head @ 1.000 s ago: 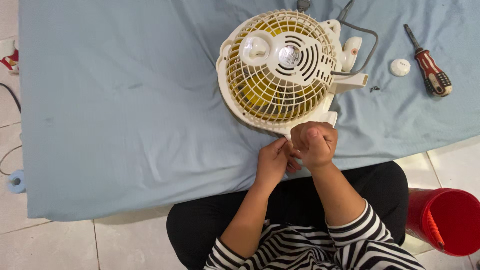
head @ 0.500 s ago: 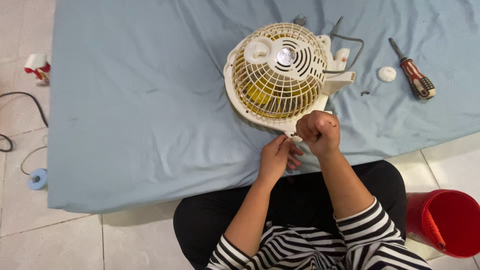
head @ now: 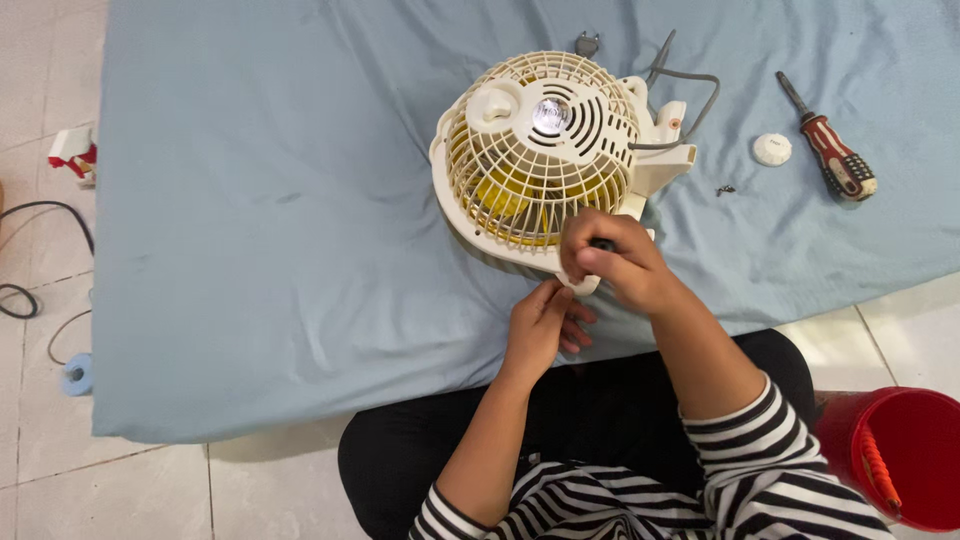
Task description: The person assembles a small electric fan by attaching the front grille to the fan body and securing it with multiple screws using a screwdriver. They tighten each screw in sequence while holding the fan steady.
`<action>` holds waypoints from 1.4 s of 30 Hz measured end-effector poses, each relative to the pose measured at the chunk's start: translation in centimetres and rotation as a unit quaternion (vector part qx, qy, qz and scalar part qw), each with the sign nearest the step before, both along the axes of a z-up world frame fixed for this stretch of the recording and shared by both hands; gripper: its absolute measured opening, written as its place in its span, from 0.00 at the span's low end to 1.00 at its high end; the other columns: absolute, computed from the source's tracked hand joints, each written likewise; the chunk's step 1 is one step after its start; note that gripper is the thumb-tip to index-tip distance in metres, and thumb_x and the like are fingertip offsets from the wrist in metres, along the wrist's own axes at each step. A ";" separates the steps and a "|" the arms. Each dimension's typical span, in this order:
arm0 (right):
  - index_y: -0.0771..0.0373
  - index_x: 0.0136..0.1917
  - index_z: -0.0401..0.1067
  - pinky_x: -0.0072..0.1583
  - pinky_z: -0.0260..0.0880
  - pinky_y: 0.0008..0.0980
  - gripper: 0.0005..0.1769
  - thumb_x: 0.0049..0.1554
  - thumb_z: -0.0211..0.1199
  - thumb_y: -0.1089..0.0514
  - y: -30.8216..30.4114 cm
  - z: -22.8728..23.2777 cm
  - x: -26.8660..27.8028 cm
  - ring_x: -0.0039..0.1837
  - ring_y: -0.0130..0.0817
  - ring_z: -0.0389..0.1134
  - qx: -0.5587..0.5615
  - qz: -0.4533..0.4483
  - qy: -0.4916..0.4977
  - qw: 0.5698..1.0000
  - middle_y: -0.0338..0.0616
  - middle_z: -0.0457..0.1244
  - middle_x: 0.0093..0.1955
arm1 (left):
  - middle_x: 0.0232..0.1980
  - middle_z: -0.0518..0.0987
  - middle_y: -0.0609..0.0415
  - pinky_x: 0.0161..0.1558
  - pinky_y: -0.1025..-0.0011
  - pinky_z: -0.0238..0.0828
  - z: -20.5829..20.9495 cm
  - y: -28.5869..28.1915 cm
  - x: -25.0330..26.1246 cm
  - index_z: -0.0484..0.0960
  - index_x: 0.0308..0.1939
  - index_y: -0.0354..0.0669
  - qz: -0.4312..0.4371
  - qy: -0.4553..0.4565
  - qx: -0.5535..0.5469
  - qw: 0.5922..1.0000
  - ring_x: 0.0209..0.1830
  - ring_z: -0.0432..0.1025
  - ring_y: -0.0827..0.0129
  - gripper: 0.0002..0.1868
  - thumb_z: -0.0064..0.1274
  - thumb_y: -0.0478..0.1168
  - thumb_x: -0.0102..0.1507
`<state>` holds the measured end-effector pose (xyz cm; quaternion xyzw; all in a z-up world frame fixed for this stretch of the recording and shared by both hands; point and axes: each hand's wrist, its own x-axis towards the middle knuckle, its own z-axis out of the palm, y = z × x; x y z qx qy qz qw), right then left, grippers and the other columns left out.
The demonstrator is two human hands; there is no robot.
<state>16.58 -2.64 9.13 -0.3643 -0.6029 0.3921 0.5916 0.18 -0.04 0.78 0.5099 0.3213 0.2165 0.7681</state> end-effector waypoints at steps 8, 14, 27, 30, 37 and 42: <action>0.55 0.35 0.52 0.34 0.53 0.21 0.23 0.65 0.56 0.45 -2.7 -1.8 -0.2 0.28 0.21 0.49 0.087 -0.009 0.530 0.843 0.30 0.49 0.26 | 0.32 0.82 0.49 0.26 0.79 0.73 0.9 -1.4 -1.4 0.82 0.51 0.31 -0.003 0.026 0.007 1.000 0.25 0.78 0.73 0.15 0.47 0.41 0.72; 0.54 0.34 0.51 0.33 0.53 0.20 0.24 0.65 0.54 0.43 -3.3 -2.0 0.3 0.27 0.20 0.49 0.071 0.014 0.625 0.778 0.30 0.49 0.25 | 0.38 0.83 0.52 0.30 0.81 0.71 3.3 -2.8 -1.6 0.77 0.49 0.33 0.071 -0.083 0.244 0.964 0.31 0.77 0.76 0.14 0.59 0.38 0.65; 0.55 0.35 0.51 0.30 0.49 0.22 0.23 0.68 0.50 0.46 -3.7 -0.8 2.2 0.26 0.20 0.44 0.124 -0.104 0.461 0.872 0.30 0.46 0.24 | 0.32 0.78 0.54 0.26 0.80 0.63 0.4 -1.1 -1.8 0.76 0.42 0.36 0.126 -0.064 0.147 0.979 0.25 0.68 0.80 0.08 0.47 0.36 0.74; 0.55 0.36 0.51 0.30 0.47 0.27 0.22 0.66 0.52 0.46 -2.7 -1.7 0.6 0.26 0.23 0.43 0.117 -0.152 0.337 0.922 0.31 0.44 0.24 | 0.35 0.80 0.53 0.24 0.80 0.66 1.0 -0.6 -1.5 0.73 0.48 0.35 0.109 -0.004 0.104 0.989 0.25 0.69 0.79 0.07 0.45 0.37 0.73; 0.61 0.34 0.56 0.31 0.46 0.30 0.24 0.66 0.59 0.47 -1.3 -2.9 -0.8 0.26 0.26 0.46 0.051 -0.052 0.289 0.955 0.38 0.50 0.26 | 0.35 0.82 0.48 0.19 0.77 0.69 3.2 0.1 -1.4 0.70 0.60 0.35 -0.030 0.058 -0.013 0.998 0.20 0.72 0.73 0.17 0.39 0.43 0.72; 0.61 0.32 0.56 0.32 0.47 0.30 0.23 0.64 0.58 0.50 -0.7 -2.5 -1.3 0.27 0.26 0.47 0.027 -0.057 0.232 0.971 0.37 0.50 0.24 | 0.37 0.83 0.49 0.21 0.79 0.71 2.6 -0.1 -1.2 0.70 0.59 0.35 -0.042 0.015 -0.025 0.999 0.22 0.75 0.74 0.18 0.36 0.46 0.74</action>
